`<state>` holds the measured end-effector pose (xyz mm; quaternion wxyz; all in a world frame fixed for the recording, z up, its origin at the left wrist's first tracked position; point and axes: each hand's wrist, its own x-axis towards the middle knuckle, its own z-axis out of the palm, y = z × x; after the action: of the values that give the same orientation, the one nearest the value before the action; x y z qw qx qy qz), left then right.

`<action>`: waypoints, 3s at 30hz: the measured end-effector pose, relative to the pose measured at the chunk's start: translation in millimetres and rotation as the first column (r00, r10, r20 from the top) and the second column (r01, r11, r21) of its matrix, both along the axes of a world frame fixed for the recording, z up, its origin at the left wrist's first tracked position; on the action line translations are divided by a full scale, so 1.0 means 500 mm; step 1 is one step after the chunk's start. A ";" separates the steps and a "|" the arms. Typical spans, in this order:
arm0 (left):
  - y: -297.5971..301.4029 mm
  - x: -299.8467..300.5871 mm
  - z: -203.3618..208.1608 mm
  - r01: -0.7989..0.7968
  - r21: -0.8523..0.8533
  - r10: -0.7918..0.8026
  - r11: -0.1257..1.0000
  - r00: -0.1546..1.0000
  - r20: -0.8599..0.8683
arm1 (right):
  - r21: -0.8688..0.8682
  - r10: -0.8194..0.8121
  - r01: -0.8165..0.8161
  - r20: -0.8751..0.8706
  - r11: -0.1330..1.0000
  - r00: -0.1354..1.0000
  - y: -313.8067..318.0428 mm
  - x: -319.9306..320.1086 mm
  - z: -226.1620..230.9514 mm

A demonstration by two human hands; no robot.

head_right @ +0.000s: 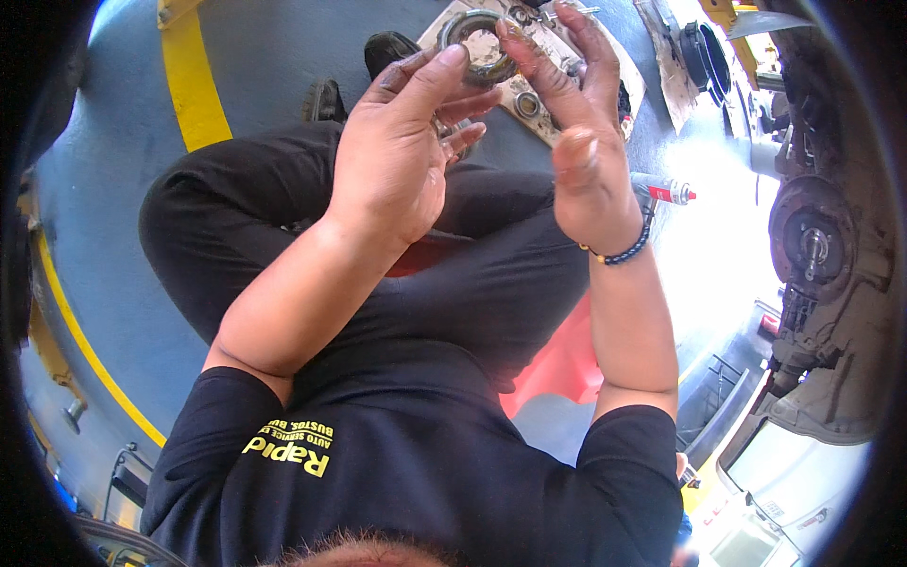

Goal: The person applies grease to a metal bearing by hand, rotating it and spreading the grease across the inner and outer surfaces. The person continues to coat the bearing thoroughly while seated on the floor.

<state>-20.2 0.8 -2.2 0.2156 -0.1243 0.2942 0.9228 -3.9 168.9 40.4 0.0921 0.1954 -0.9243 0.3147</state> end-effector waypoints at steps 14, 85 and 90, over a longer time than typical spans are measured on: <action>-0.006 0.007 0.014 -0.129 0.080 0.138 0.988 0.983 -0.121 | 0.259 -0.017 0.108 -0.331 0.960 0.943 -0.011 0.024 0.015; -0.037 -0.009 0.030 0.044 -0.239 -0.116 0.970 0.948 -0.296 | -0.211 0.347 -0.320 0.104 0.923 0.932 0.072 0.043 0.072; -0.069 -0.030 0.039 0.310 -0.105 -0.327 0.945 0.894 -0.305 | -0.376 0.334 -0.257 0.157 0.890 0.929 0.147 -0.022 0.093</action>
<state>-35.3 -33.6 17.5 0.3102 0.0703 0.3661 0.8745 -14.9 242.2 87.0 -0.0256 0.2793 -0.8172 0.5035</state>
